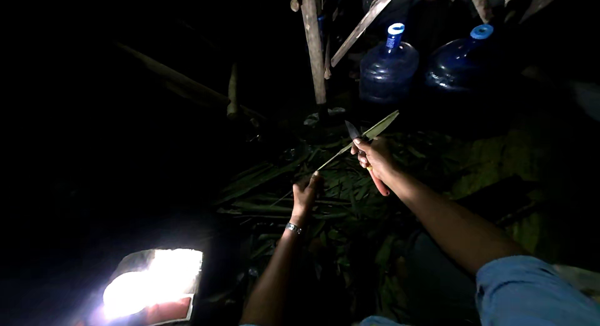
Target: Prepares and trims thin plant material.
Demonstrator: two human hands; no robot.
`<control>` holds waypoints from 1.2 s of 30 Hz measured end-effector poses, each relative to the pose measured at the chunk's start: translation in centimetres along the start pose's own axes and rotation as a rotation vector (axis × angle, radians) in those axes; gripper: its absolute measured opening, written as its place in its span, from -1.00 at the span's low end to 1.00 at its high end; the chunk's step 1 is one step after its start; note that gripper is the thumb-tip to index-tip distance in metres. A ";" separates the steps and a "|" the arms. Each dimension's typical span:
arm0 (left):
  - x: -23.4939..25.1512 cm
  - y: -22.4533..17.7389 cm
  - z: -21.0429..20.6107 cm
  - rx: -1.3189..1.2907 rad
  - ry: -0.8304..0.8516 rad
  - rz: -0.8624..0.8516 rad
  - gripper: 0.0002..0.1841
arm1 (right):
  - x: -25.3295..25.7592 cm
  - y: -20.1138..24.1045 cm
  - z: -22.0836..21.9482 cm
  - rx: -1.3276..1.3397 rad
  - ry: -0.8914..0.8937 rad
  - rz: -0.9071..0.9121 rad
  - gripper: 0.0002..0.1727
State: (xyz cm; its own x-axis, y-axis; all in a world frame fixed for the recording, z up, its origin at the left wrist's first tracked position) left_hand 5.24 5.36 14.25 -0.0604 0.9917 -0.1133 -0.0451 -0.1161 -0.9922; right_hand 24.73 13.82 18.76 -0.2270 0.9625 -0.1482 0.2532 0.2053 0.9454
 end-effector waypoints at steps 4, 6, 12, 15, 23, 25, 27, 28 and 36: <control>-0.6 -0.3 -0.2 0.738 -0.220 -0.526 -0.80 | 0.3 0.6 0.7 -0.114 -0.027 -0.097 -0.85; -0.2 -0.1 0.4 0.835 -0.173 -0.519 -0.75 | 0.3 0.7 0.6 -0.097 -0.023 -0.135 -0.86; -0.2 -0.2 1.3 0.654 -0.078 -0.261 -0.79 | 0.1 0.9 0.1 -0.001 -0.014 -0.084 -0.90; 0.0 -0.5 2.1 0.657 -0.099 -0.259 -0.80 | 0.5 1.1 0.9 0.062 -0.076 -0.030 -0.89; 0.2 -0.7 1.9 0.660 -0.126 -0.272 -0.76 | -1.8 -1.4 -1.8 -0.220 0.465 -0.019 -0.71; 0.1 -0.7 1.6 0.629 -0.136 -0.314 -0.79 | -2.8 -2.0 -3.4 -0.310 0.530 -0.057 -0.66; -0.3 -0.9 1.5 0.632 -0.148 -0.318 -0.80 | -3.1 -2.1 -4.2 -0.339 0.491 -0.073 -0.67; -0.5 -1.0 1.5 0.647 -0.156 -0.311 -0.80 | -3.0 -2.1 -4.2 -0.320 0.458 -0.054 -0.72; -0.9 -1.9 1.9 0.720 -0.143 -0.328 -0.78 | -1.5 0.2 -1.3 -0.045 0.247 0.074 -0.80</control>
State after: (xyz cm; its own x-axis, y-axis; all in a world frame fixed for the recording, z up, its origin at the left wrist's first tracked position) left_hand 3.50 4.59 16.33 -0.0578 0.9704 0.2345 -0.7119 0.1246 -0.6911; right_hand 23.91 12.24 19.57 -0.4333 0.9012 -0.0079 0.2370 0.1224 0.9638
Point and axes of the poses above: each hand's wrist, its own x-axis towards the middle knuckle, its own z-axis out of the back of the hand, y = z × x, the point moved 1 cm from there along x, towards the middle knuckle, and after that the axes turned 11 degrees about y, right-handed, at the moved point
